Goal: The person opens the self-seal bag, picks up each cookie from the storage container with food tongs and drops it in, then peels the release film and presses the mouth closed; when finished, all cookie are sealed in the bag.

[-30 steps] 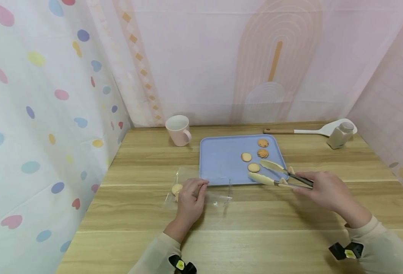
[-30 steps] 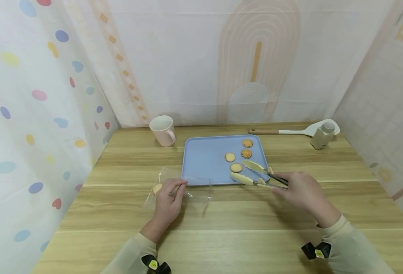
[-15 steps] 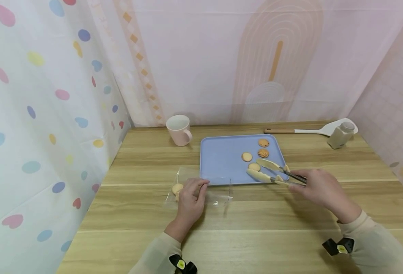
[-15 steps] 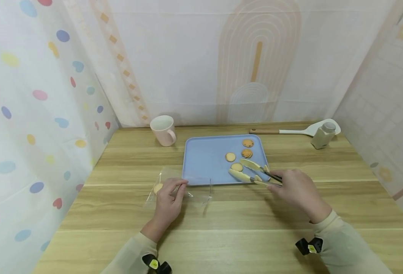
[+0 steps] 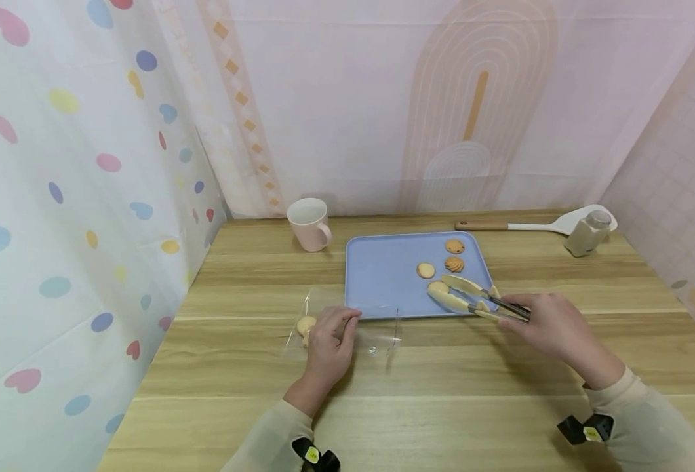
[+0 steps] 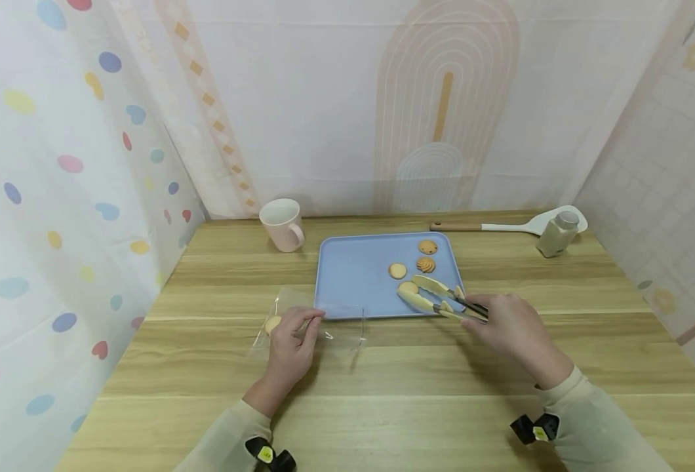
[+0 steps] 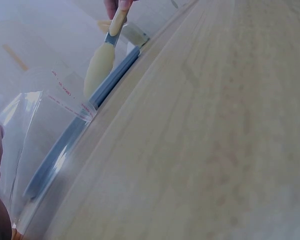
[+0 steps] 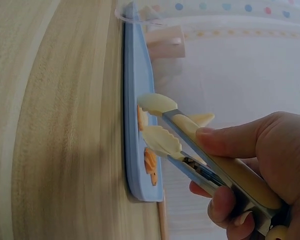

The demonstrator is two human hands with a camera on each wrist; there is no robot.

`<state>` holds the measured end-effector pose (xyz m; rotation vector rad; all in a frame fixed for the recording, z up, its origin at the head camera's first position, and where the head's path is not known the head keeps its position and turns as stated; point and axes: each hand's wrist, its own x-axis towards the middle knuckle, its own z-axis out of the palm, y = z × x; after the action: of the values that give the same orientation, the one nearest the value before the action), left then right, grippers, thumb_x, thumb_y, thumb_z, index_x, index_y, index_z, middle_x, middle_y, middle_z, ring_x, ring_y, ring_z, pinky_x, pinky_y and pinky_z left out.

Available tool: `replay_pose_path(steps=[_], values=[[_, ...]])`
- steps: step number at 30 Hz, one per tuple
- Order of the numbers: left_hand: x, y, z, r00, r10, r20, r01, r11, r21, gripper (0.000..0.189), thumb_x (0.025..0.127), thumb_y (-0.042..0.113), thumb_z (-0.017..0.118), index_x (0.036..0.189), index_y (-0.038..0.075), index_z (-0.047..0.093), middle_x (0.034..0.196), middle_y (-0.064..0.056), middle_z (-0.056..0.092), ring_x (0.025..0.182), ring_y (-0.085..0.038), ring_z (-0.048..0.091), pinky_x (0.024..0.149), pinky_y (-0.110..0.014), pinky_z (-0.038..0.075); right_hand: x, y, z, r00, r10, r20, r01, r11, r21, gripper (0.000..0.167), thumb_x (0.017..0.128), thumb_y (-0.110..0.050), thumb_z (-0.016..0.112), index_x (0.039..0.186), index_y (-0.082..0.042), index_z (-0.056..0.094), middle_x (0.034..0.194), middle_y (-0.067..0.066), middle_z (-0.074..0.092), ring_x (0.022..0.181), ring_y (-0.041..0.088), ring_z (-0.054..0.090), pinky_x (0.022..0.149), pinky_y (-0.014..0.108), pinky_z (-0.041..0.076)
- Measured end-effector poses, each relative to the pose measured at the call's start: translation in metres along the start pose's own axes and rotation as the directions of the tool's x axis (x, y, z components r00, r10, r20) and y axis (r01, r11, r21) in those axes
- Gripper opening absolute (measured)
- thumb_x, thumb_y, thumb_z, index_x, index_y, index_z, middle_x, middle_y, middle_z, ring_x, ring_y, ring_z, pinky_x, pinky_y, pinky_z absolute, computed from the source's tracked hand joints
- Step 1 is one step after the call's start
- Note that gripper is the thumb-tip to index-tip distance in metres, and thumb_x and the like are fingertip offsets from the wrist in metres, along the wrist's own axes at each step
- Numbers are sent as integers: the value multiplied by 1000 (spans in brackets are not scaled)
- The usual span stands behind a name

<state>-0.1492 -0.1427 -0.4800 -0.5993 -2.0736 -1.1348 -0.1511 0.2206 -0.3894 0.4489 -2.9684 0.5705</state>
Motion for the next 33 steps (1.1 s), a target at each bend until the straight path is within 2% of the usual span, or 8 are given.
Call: replay_pose_path(steps=[4, 10, 20, 21, 23, 27, 28, 33], values=[[-1, -2, 1, 1000, 19, -7, -19, 1000, 10, 11, 88, -2, 63, 94, 4, 70, 92, -5, 68, 89, -21, 62, 80, -31, 49, -4, -1, -1, 1000, -13, -15, 13, 1000, 12, 42, 81, -27, 77, 117, -6, 69, 50, -7, 34, 47, 11, 32, 46, 29, 27], [-1, -3, 2, 1000, 15, -7, -15, 1000, 6, 11, 89, -2, 63, 94, 4, 70, 92, -5, 69, 90, -21, 62, 80, -32, 49, -11, -8, -4, 999, -32, -35, 33, 999, 40, 42, 80, -26, 78, 118, -9, 69, 49, -10, 27, 45, 8, 27, 43, 27, 27], [2, -5, 2, 999, 37, -15, -37, 999, 4, 14, 89, -5, 61, 95, 4, 69, 90, -5, 69, 86, -23, 62, 76, -34, 50, -25, -28, -9, 996, -83, -45, 88, 987, 138, 45, 78, -29, 80, 118, -12, 70, 51, -13, 29, 39, -2, 21, 36, 22, 28], [2, -5, 2, 999, 35, -13, -35, 999, 7, 14, 89, -5, 61, 95, 4, 69, 90, -5, 69, 86, -23, 62, 76, -34, 50, -26, -30, -9, 995, -92, -48, 99, 984, 146, 45, 78, -28, 81, 118, -12, 70, 51, -12, 30, 39, -3, 21, 36, 22, 28], [2, -6, 2, 999, 31, -10, -31, 999, 13, 13, 89, -5, 61, 94, 3, 69, 90, -5, 69, 86, -23, 62, 76, -33, 50, -28, -34, -10, 991, -117, -59, 125, 978, 166, 44, 76, -27, 82, 116, -12, 71, 56, -9, 46, 39, -4, 21, 36, 22, 29], [2, -5, 1, 1000, -10, 3, 10, 1000, 13, 10, 91, -2, 61, 94, 2, 69, 91, -4, 69, 89, -20, 62, 78, -32, 51, -31, -40, -10, 985, -157, -68, 168, 966, 195, 41, 75, -23, 83, 113, -13, 72, 79, -1, 66, 42, -4, 29, 39, 21, 33], [2, -5, 1, 1000, -20, 5, 20, 1000, 11, 10, 91, -2, 60, 94, 2, 69, 91, -4, 69, 89, -20, 62, 79, -31, 51, -31, -41, -10, 984, -165, -68, 176, 964, 202, 41, 75, -22, 83, 113, -13, 72, 85, -1, 68, 44, -3, 31, 41, 21, 34], [1, -4, 1, 999, -47, -4, 47, 999, 12, 10, 91, 0, 61, 94, 3, 70, 92, -5, 69, 90, -20, 62, 80, -30, 51, -34, -45, -10, 979, -193, -60, 201, 960, 194, 42, 73, -22, 84, 114, -17, 72, 82, -8, 67, 51, -1, 40, 47, 21, 38]])
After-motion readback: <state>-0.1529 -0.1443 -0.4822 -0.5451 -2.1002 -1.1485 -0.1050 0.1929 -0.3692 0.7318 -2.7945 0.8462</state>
